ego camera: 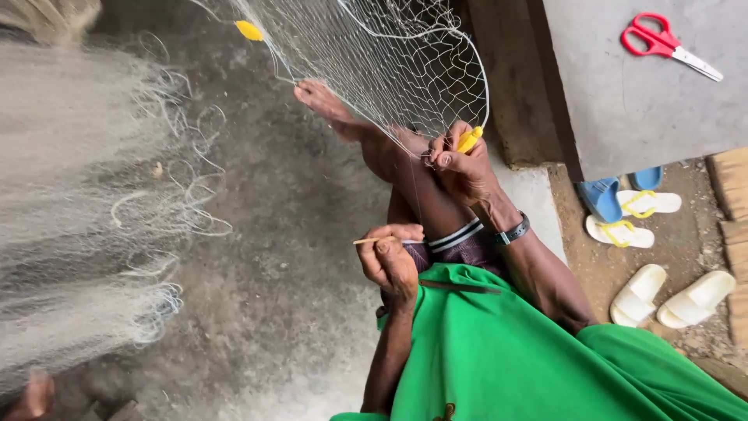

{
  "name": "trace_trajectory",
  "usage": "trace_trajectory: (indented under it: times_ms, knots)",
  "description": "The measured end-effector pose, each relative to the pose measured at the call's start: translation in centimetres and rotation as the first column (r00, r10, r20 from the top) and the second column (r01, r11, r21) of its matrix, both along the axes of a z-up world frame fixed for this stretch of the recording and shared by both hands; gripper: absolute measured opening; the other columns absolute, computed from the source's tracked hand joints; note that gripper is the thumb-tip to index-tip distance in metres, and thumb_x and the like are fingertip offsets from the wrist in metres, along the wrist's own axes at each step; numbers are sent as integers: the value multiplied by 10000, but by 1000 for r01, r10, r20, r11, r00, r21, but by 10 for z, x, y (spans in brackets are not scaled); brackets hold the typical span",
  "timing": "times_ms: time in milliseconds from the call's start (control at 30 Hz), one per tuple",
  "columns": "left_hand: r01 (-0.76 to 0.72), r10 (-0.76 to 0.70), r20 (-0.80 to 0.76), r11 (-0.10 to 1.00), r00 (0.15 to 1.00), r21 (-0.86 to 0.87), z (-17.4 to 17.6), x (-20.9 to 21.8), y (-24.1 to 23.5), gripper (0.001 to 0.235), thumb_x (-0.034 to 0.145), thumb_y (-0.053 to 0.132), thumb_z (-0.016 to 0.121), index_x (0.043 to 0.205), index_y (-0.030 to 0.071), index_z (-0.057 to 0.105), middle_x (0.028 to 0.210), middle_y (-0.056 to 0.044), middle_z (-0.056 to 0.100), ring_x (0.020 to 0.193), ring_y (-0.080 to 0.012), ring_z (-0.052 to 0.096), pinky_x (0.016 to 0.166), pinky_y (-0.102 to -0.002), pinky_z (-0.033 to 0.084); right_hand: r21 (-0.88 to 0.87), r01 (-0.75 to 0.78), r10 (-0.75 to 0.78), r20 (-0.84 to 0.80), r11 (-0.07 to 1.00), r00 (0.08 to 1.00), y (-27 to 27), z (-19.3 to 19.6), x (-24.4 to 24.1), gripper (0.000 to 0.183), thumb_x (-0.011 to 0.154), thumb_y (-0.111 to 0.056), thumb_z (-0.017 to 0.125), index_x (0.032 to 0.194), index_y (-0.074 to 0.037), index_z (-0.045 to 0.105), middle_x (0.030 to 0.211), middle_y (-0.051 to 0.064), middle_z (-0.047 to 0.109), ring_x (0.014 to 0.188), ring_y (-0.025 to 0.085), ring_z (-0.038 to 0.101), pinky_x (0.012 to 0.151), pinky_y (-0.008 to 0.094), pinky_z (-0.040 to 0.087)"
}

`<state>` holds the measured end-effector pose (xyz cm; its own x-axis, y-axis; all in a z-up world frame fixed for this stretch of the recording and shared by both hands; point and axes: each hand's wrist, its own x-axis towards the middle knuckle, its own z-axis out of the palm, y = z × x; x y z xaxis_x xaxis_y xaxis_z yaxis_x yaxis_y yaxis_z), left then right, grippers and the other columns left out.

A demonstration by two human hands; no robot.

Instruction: The person sits on the ground and repairs a fishing net using a wooden needle and yellow thread. They repeatedly pull the thread through the mesh to mend holes in the net.

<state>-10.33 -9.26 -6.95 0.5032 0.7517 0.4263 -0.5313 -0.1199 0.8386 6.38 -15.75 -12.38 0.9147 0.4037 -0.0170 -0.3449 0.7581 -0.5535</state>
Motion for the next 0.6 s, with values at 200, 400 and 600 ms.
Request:
trace_trajectory:
  times_ms: [200,400,600]
  knots:
    - [82,-80,-72,996,994,27,2,23,-22,262,1111,168,371,1044,-37,519,712,-137,640,642,-284,716,653,-440,641,-33,26,-26,3,999,1000,-1,41,-14,412,706,29,835,858,-80,467,725,218,629,669,259,674,671,328,577]
    - [68,-63,-70,994,996,83,-8,31,-32,276,1114,170,411,1034,-42,568,662,-95,629,649,-251,680,713,-391,597,-15,72,-71,5,997,997,-7,38,-10,405,732,29,811,879,-89,454,719,182,588,642,222,619,712,386,613]
    - [86,-79,-96,994,992,68,-7,34,-38,305,1119,183,407,1064,-48,598,663,-91,646,677,-230,676,754,-377,574,-33,76,-76,12,997,997,-11,23,-6,405,742,30,803,891,-88,446,732,166,577,648,211,633,729,395,627]
